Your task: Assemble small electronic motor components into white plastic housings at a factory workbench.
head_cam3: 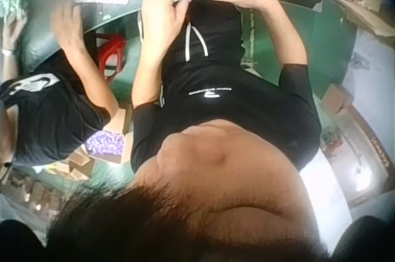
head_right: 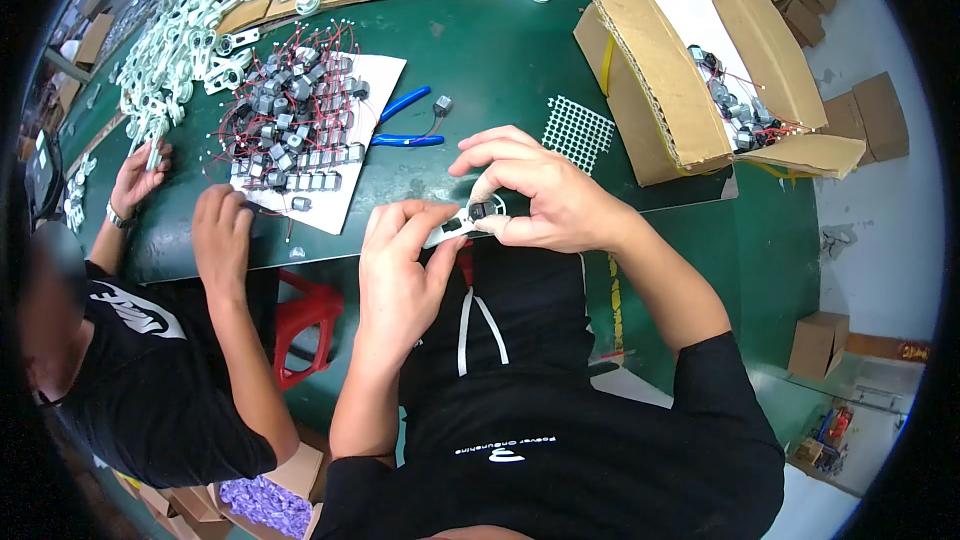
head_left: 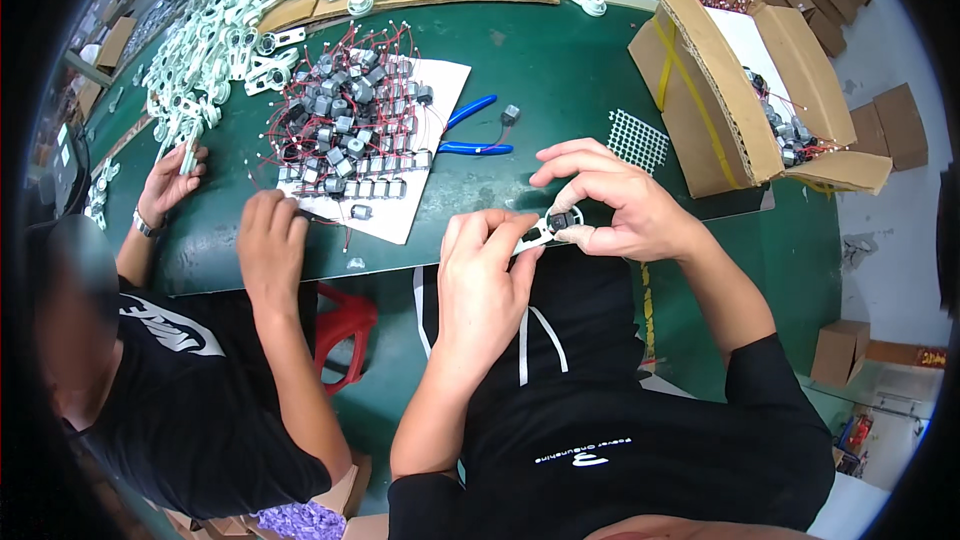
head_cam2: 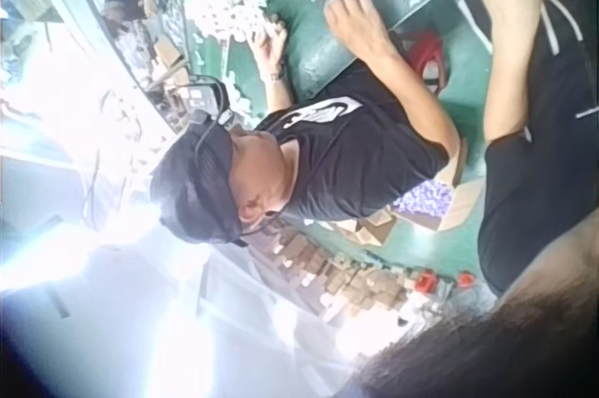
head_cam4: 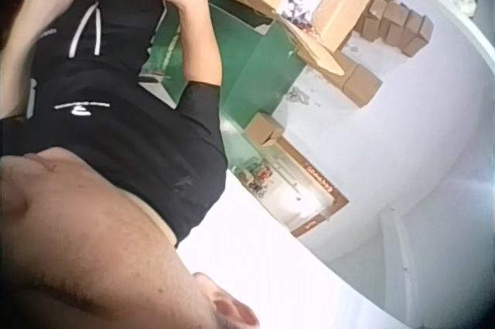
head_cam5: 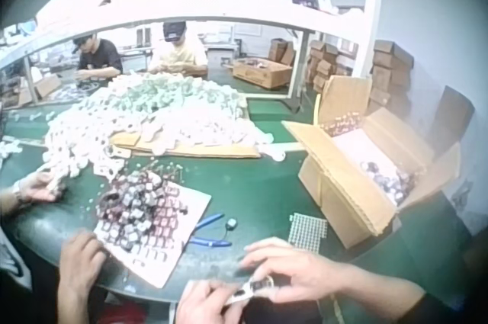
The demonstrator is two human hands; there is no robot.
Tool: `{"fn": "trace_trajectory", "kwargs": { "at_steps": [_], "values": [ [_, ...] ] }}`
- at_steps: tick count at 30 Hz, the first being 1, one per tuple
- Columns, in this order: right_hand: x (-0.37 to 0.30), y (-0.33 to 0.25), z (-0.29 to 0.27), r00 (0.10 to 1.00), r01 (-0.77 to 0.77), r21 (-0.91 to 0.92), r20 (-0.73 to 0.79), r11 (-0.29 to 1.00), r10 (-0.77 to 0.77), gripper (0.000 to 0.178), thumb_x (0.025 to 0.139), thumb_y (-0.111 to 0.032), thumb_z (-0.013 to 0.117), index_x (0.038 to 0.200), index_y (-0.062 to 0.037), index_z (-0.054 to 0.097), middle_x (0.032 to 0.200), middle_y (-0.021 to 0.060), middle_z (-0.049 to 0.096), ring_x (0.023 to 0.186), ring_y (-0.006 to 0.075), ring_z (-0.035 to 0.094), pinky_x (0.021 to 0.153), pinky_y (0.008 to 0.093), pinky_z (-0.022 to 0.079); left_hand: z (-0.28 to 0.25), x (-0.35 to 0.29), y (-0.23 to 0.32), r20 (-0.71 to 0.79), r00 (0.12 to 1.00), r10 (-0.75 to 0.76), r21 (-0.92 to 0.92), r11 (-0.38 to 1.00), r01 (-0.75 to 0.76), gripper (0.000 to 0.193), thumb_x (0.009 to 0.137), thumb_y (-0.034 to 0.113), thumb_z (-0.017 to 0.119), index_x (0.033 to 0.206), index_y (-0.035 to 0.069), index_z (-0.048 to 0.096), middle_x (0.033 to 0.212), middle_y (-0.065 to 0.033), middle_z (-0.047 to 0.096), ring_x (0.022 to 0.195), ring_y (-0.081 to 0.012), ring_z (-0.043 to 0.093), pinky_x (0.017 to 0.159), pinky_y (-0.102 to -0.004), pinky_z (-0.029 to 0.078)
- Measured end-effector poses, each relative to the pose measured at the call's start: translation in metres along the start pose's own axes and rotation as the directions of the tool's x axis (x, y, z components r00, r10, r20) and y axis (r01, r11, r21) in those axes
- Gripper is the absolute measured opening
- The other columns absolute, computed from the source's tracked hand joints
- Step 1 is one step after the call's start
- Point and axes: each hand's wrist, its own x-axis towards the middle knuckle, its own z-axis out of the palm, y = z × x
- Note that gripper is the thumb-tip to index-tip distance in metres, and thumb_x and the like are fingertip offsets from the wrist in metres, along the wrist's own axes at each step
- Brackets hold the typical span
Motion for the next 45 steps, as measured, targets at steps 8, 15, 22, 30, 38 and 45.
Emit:
{"fn": "trace_trajectory", "kwargs": {
  "at_steps": [8,15,22,30,38,45],
  "values": [
    [-0.016,0.012,0.022,0.983,-0.140,0.186,-0.092,0.973,0.159,0.026,0.097,-0.008,0.093,0.122,-0.0055,0.086,0.152,0.0128,0.075,0.150,0.0335,0.066,0.124,0.0477,0.054,-0.003,0.003,-0.003,-0.024,0.999,0.028,-0.010,1.000,-0.028,0.035,0.093,-0.001,0.091,0.126,0.001,0.081,0.118,-0.0161,0.081,0.111,-0.0390,0.074,0.099,-0.0475,0.060],
    [-0.030,0.002,0.024,0.920,-0.209,0.386,-0.235,0.898,0.315,0.058,0.102,-0.010,0.090,0.157,-0.0077,0.074,0.148,0.0127,0.073,0.128,0.0198,0.071,0.103,0.0345,0.060,-0.003,0.003,-0.001,-0.070,0.991,0.111,0.081,0.991,-0.105,0.037,0.091,0.001,0.092,0.126,0.001,0.082,0.118,-0.0139,0.082,0.111,-0.0364,0.074,0.099,-0.0470,0.059],
    [-0.036,-0.009,0.043,0.820,-0.450,0.737,0.119,0.504,0.559,0.058,0.117,-0.018,0.077,0.170,-0.0015,0.060,0.112,0.0085,0.078,0.074,0.0085,0.070,0.055,0.0216,0.051,0.003,0.003,0.007,-0.058,0.969,0.242,0.077,0.968,-0.237,0.040,0.088,0.000,0.094,0.126,0.001,0.083,0.119,-0.0129,0.083,0.108,-0.0365,0.075,0.098,-0.0470,0.061],
    [-0.031,-0.022,0.064,0.761,-0.395,0.835,0.065,0.383,0.645,0.036,0.119,-0.020,0.075,0.148,0.0014,0.075,0.087,0.0076,0.078,0.055,0.0063,0.062,0.049,0.0226,0.047,0.000,0.000,-0.004,-0.041,0.968,0.246,0.096,0.966,-0.241,0.038,0.087,-0.001,0.094,0.123,0.003,0.084,0.119,-0.0107,0.085,0.109,-0.0346,0.076,0.098,-0.0452,0.059],
    [-0.031,-0.022,0.070,0.790,-0.342,0.826,-0.005,0.448,0.613,0.038,0.119,-0.014,0.075,0.152,0.0029,0.072,0.102,0.0117,0.082,0.066,0.0093,0.070,0.056,0.0237,0.054,-0.002,-0.003,-0.007,-0.063,0.973,0.224,0.086,0.972,-0.218,0.037,0.086,0.004,0.094,0.122,0.006,0.084,0.122,-0.0056,0.085,0.107,-0.0304,0.075,0.095,-0.0436,0.057],
    [-0.033,-0.027,0.062,0.778,-0.394,0.703,-0.088,0.593,0.622,0.040,0.113,-0.008,0.078,0.150,0.0039,0.074,0.106,0.0076,0.085,0.073,0.0066,0.072,0.064,0.0237,0.057,-0.010,0.000,-0.001,-0.035,0.982,0.184,0.082,0.980,-0.180,0.037,0.085,-0.002,0.094,0.121,0.003,0.085,0.118,-0.0114,0.085,0.107,-0.0352,0.074,0.096,-0.0448,0.061]
  ]
}}
